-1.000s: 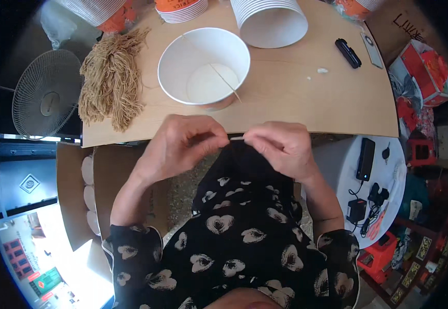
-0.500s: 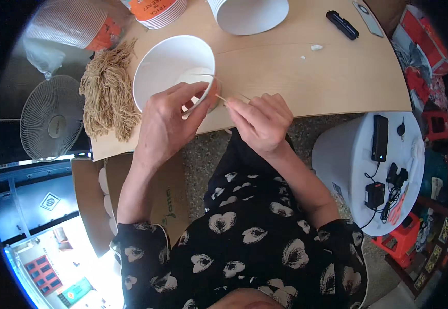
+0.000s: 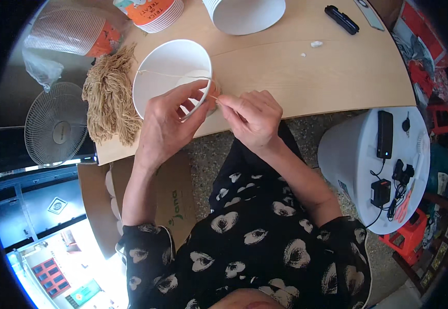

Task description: The recorder is threading and tying thin strings, possibly for handles or attachments, and placing them into paper cups in a manufacturing environment.

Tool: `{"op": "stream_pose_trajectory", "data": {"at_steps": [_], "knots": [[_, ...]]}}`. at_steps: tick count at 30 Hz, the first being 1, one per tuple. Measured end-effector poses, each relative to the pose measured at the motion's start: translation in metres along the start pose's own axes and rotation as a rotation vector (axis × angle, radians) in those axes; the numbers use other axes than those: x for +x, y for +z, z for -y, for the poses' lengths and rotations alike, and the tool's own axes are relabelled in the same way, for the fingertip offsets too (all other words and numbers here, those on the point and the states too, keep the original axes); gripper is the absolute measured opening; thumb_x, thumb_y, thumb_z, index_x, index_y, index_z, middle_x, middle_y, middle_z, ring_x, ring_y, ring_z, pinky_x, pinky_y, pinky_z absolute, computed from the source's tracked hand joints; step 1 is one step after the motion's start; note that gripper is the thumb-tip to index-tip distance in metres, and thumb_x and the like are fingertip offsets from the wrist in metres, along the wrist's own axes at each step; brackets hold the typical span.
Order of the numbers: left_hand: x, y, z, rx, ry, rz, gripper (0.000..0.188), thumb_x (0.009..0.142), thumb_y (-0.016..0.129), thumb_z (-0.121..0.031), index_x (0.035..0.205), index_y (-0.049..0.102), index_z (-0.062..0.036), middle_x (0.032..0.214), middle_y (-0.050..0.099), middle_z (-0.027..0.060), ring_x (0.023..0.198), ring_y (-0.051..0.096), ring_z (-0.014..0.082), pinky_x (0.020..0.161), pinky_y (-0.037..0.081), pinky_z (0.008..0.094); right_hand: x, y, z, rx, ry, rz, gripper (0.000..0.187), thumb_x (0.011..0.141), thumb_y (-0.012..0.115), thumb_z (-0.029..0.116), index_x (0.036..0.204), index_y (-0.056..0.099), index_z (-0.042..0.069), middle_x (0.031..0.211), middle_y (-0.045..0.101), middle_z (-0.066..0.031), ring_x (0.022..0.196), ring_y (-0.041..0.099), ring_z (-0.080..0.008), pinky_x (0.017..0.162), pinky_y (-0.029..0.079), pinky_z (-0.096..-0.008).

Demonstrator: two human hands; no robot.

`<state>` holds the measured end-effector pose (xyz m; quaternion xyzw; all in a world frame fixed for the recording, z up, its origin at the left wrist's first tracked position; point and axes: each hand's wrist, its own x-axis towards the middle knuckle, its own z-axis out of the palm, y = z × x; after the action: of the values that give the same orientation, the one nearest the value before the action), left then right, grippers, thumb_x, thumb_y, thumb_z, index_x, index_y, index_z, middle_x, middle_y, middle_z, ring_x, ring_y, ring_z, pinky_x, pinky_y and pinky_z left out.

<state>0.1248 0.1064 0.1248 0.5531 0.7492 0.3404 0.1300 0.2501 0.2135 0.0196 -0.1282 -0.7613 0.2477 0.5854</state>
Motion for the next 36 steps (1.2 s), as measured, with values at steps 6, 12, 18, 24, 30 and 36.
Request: {"op": "stream_pose_trajectory", "data": {"at_steps": [6, 12, 18, 24, 30, 36], "knots": [[0.000, -0.001, 0.002, -0.017, -0.020, 0.028, 0.033, 0.085, 0.074, -0.013, 0.117, 0.069, -0.0051, 0.089, 0.073, 0.0111, 0.066, 0.064, 0.0129, 0.057, 0.052, 0.0272, 0.002, 0.003, 0.000, 0.025, 0.021, 0.011, 0.020, 0.070, 0.080, 0.006, 0.086, 0.068, 0.011, 0.064, 0.060, -0.0020, 0.057, 0.057, -0.0214, 0.054, 0.040, -0.0346], [0.000, -0.002, 0.005, -0.027, -0.056, 0.047, 0.033, 0.085, 0.075, -0.015, 0.116, 0.070, -0.0049, 0.091, 0.073, 0.0120, 0.069, 0.067, 0.0144, 0.059, 0.053, 0.0279, 0.002, 0.003, 0.000, 0.027, 0.039, 0.037, 0.020, 0.069, 0.079, 0.005, 0.085, 0.068, 0.011, 0.064, 0.060, -0.0023, 0.056, 0.058, -0.0220, 0.054, 0.041, -0.0349], [-0.001, -0.006, 0.006, -0.072, -0.020, 0.060, 0.032, 0.085, 0.074, -0.014, 0.115, 0.070, -0.0038, 0.093, 0.073, 0.0134, 0.078, 0.070, 0.0165, 0.066, 0.055, 0.0289, 0.005, 0.008, 0.001, 0.055, 0.052, 0.039, 0.019, 0.069, 0.079, 0.004, 0.083, 0.068, 0.010, 0.062, 0.059, -0.0021, 0.056, 0.058, -0.0221, 0.054, 0.041, -0.0349], [-0.002, -0.007, 0.012, -0.283, -0.029, 0.047, 0.022, 0.092, 0.066, -0.011, 0.111, 0.070, -0.0003, 0.091, 0.074, 0.0129, 0.076, 0.068, 0.0144, 0.066, 0.054, 0.0293, 0.007, 0.013, 0.001, 0.107, 0.075, 0.014, 0.020, 0.068, 0.080, 0.003, 0.083, 0.069, 0.010, 0.061, 0.058, -0.0024, 0.055, 0.057, -0.0215, 0.053, 0.040, -0.0344], [0.005, -0.008, 0.033, -0.164, -0.005, 0.062, 0.019, 0.091, 0.066, -0.010, 0.105, 0.070, 0.0031, 0.079, 0.071, 0.0101, 0.067, 0.063, 0.0099, 0.063, 0.051, 0.0275, 0.010, 0.013, 0.003, 0.132, 0.071, 0.039, 0.017, 0.071, 0.079, -0.001, 0.084, 0.070, 0.007, 0.060, 0.059, -0.0024, 0.052, 0.055, -0.0182, 0.053, 0.039, -0.0318], [0.012, -0.020, 0.017, -0.233, -0.114, 0.208, 0.012, 0.094, 0.063, -0.006, 0.096, 0.067, 0.0056, 0.082, 0.066, 0.0005, 0.076, 0.057, 0.0046, 0.068, 0.049, 0.0219, 0.014, 0.005, 0.006, 0.230, 0.207, 0.124, 0.015, 0.074, 0.078, -0.001, 0.085, 0.070, 0.005, 0.064, 0.062, -0.0031, 0.053, 0.056, -0.0153, 0.053, 0.040, -0.0297]]}}
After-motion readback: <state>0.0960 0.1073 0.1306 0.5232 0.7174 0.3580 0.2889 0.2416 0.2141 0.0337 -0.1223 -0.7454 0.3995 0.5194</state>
